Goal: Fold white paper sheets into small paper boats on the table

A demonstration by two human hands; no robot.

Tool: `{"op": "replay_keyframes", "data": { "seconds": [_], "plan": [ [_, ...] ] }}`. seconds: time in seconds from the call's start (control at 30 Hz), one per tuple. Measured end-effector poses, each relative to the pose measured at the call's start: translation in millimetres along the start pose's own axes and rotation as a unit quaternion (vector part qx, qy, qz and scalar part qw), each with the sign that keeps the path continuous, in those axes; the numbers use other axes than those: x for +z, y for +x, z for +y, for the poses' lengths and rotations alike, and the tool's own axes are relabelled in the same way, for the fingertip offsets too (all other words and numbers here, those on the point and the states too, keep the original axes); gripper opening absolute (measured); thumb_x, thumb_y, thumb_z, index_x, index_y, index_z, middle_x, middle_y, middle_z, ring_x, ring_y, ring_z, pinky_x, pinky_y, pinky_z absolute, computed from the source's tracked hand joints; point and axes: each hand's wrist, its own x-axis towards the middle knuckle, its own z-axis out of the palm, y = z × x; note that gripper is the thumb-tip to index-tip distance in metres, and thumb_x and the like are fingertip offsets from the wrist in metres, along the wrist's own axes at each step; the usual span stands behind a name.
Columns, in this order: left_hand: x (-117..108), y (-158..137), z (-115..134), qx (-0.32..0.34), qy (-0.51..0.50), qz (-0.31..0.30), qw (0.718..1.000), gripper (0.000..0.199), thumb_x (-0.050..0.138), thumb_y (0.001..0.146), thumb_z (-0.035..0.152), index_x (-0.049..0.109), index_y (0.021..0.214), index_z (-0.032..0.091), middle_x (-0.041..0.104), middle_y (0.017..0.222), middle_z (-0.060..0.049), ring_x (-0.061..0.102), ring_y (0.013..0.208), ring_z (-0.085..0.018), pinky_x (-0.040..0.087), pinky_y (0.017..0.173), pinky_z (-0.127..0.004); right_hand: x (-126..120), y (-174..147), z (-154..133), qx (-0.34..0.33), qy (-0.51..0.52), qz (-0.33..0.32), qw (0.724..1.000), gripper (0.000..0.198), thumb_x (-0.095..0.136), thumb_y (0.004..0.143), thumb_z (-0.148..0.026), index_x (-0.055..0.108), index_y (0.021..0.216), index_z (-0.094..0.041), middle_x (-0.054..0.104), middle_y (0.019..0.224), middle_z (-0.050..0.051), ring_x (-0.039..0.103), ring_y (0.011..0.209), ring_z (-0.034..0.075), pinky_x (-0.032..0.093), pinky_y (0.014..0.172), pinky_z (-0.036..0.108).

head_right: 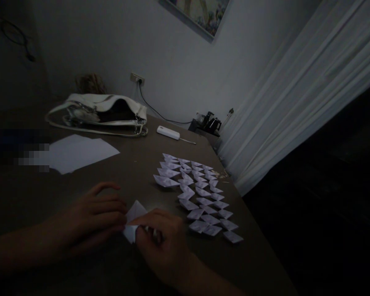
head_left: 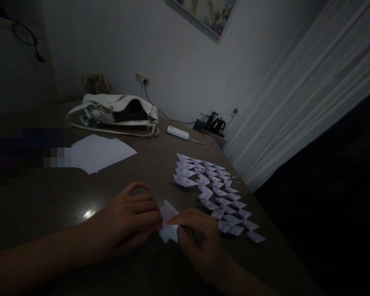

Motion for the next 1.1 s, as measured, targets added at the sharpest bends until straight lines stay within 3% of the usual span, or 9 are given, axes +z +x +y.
{"op": "replay_keyframes", "data": {
  "seconds": [0.13, 0.23, 0.47, 0.57, 0.7, 0.87, 1.1],
  "plan": [
    [0.4, -0.3, -0.9, -0.007, 0.011, 0.001, 1.0, 0.016, 0.044, 0.094, 0.014, 0.058, 0.091, 0.021, 0.064, 0.085, 0.001, 0.058, 0.082, -0.016, 0.021, 0.1, -0.041, -1.1, -0.9, -1.2, -0.008, 0.011, 0.002, 1.0, 0.017, 0.058, 0.087, -0.021, 0.072, 0.094, -0.015, 0.069, 0.074, 0.004, 0.061, 0.064, 0.013, 0.046, 0.058, 0.023],
    [0.5, -0.7, -1.1, -0.008, 0.017, 0.004, 1.0, 0.016, 0.044, 0.093, 0.015, 0.058, 0.09, 0.021, 0.064, 0.084, 0.001, 0.058, 0.081, -0.016, 0.022, 0.099, -0.041, -0.6, -0.7, 0.4, -0.001, 0.001, 0.01, 1.0, 0.009, 0.065, 0.084, -0.019, 0.072, 0.088, -0.015, 0.068, 0.071, 0.003, 0.058, 0.058, 0.012, 0.043, 0.051, 0.021],
    [-0.8, -1.0, -0.8, -0.02, 0.022, 0.0, 1.0, 0.014, 0.046, 0.093, 0.016, 0.059, 0.092, 0.022, 0.065, 0.085, 0.001, 0.06, 0.081, -0.017, 0.024, 0.099, -0.042, 0.9, -0.1, 6.7, -0.003, 0.018, 0.029, 0.999, 0.012, 0.065, 0.088, -0.02, 0.075, 0.082, -0.015, 0.072, 0.072, 0.006, 0.065, 0.065, 0.015, 0.048, 0.058, 0.023],
    [-0.3, -1.4, -0.9, -0.048, 0.008, 0.032, 0.998, 0.011, 0.052, 0.091, 0.021, 0.057, 0.101, 0.023, 0.066, 0.09, 0.001, 0.061, 0.083, -0.017, 0.028, 0.098, -0.04, 1.3, 0.6, 7.7, -0.009, 0.035, 0.043, 0.998, 0.011, 0.067, 0.086, -0.02, 0.076, 0.082, -0.015, 0.073, 0.071, 0.006, 0.066, 0.065, 0.015, 0.049, 0.059, 0.023],
    [4.3, -3.2, -2.2, -0.11, -0.01, 0.062, 0.992, 0.037, 0.062, 0.086, 0.036, 0.05, 0.118, 0.023, 0.067, 0.107, -0.003, 0.061, 0.095, -0.022, 0.037, 0.092, -0.038, 2.0, 1.9, 8.2, 0.007, 0.059, 0.054, 0.997, 0.007, 0.071, 0.083, -0.02, 0.077, 0.082, -0.019, 0.073, 0.074, 0.004, 0.067, 0.068, 0.015, 0.051, 0.061, 0.023],
    [10.0, -6.3, -3.8, -0.202, -0.039, 0.041, 0.978, 0.055, 0.064, 0.082, 0.048, 0.05, 0.129, 0.023, 0.065, 0.117, -0.008, 0.059, 0.105, -0.027, 0.044, 0.088, -0.039, 2.8, 1.2, 9.4, 0.041, 0.069, 0.042, 0.996, 0.007, 0.071, 0.083, -0.023, 0.077, 0.082, -0.024, 0.071, 0.074, 0.003, 0.065, 0.066, 0.013, 0.049, 0.055, 0.022],
    [7.2, -10.2, -6.2, -0.182, -0.1, -0.025, 0.978, 0.056, 0.062, 0.086, 0.042, 0.044, 0.138, 0.026, 0.062, 0.122, -0.007, 0.058, 0.11, -0.025, 0.048, 0.089, -0.036, 4.2, -0.4, 14.0, 0.079, 0.083, 0.016, 0.993, 0.005, 0.071, 0.082, -0.021, 0.075, 0.083, -0.023, 0.07, 0.076, 0.002, 0.062, 0.061, 0.011, 0.048, 0.051, 0.021]
  ]
}}
